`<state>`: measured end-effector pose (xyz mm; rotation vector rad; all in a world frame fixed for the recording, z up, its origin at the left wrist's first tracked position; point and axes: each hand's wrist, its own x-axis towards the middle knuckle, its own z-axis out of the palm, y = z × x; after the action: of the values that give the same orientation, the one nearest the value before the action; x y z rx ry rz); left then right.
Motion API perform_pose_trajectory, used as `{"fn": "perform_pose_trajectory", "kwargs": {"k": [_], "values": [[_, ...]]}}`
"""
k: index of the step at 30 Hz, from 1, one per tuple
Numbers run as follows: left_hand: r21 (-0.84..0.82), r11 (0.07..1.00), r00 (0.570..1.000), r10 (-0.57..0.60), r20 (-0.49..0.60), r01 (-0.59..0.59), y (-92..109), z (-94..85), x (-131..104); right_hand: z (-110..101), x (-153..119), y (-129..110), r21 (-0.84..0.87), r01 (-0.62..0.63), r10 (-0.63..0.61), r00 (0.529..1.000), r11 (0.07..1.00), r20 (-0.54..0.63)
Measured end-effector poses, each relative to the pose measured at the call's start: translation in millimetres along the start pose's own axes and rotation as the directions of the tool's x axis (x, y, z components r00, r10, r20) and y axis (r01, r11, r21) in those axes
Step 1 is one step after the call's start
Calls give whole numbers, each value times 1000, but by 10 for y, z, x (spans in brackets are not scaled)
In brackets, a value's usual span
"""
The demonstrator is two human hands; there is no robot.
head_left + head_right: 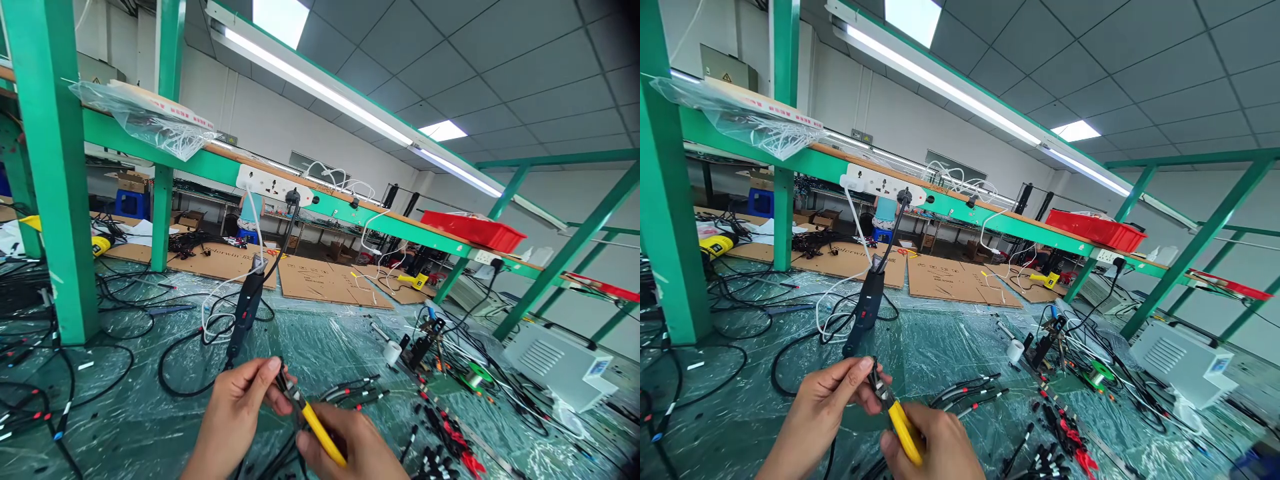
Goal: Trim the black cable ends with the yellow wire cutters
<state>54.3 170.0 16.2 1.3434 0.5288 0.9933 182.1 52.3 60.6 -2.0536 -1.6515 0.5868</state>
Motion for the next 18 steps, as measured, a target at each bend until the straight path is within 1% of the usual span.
{"fn": "perform_pose_trajectory", "kwargs": {"k": [2,3,4,5,7,9,10,12,15,17,18], "values": [[23,1000,1000,7,-5,-6,1,0,3,-33,3,-20,215,-15,-8,995,977,104],[29,1000,1000,8,-7,-8,0,0,5,-41,1,-26,271,-19,-17,991,962,131],[32,999,1000,6,-3,-6,-1,0,6,-43,-2,-29,277,-20,-16,992,961,129],[33,999,1000,2,2,-2,-2,1,6,-38,-6,-29,233,-16,-10,994,972,107],[24,1000,1000,-6,12,6,-2,3,5,-11,-16,-15,40,-17,16,1000,999,19],[16,1000,1000,-7,10,7,0,4,3,29,-29,15,-151,-47,36,996,987,-79],[18,1000,1000,-4,8,4,1,3,1,49,-36,33,-220,-62,37,993,974,-116],[36,999,1000,3,12,-3,3,-2,-2,81,-46,65,-301,-77,28,986,950,-164],[64,998,1000,10,28,-11,5,-12,-10,88,-43,71,-316,-68,18,987,946,-160],[75,997,999,20,31,-22,6,-17,-16,63,-36,42,-236,-46,17,992,971,-122],[78,997,999,26,32,-28,6,-18,-19,45,-35,22,-150,-32,19,996,988,-86]]}}
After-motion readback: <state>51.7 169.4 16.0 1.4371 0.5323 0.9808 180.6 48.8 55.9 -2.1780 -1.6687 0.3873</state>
